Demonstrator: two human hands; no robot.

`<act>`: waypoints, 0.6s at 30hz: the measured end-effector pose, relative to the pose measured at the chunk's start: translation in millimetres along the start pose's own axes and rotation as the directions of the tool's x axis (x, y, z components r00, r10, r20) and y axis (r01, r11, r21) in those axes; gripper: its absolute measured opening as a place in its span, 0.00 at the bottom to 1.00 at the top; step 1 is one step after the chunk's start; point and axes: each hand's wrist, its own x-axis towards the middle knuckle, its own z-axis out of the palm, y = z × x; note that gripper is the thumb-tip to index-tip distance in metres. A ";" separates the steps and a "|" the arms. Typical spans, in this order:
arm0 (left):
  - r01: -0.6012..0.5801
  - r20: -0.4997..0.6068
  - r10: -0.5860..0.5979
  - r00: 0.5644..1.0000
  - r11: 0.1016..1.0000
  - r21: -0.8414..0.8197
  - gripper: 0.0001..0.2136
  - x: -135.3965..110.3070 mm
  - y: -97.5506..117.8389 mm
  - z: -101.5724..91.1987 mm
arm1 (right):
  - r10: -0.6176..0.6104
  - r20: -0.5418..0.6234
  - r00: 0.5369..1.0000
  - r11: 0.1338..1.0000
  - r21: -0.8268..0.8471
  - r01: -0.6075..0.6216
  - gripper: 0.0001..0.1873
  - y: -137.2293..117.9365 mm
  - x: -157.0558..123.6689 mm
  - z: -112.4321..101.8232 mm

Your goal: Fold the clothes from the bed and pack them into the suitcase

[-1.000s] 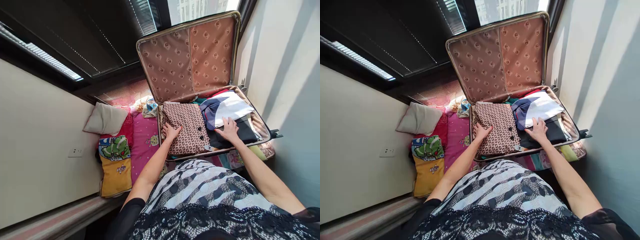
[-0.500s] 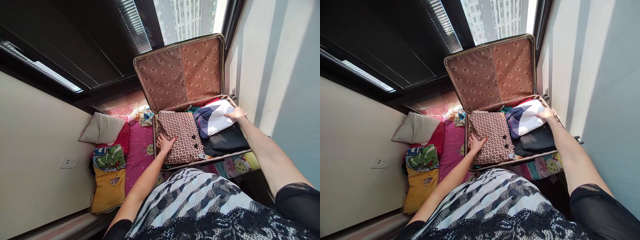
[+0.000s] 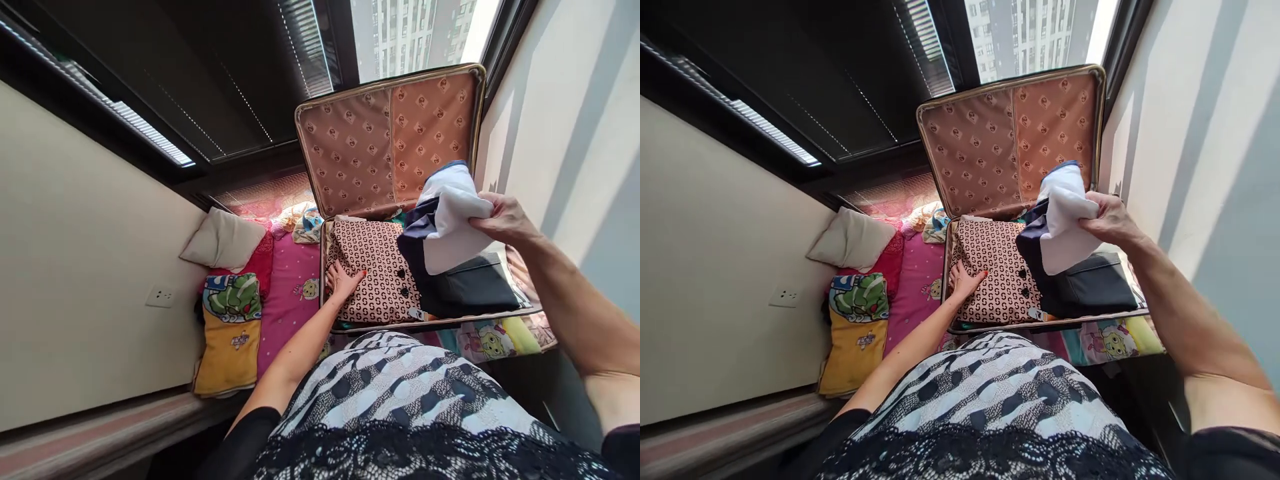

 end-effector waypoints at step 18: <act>-0.014 -0.189 -0.178 0.966 0.690 -0.723 0.23 51.6 -30.1 -25.3 | 0.154 0.362 0.919 0.987 -0.008 -0.162 0.32 -59.8 104.6 127.3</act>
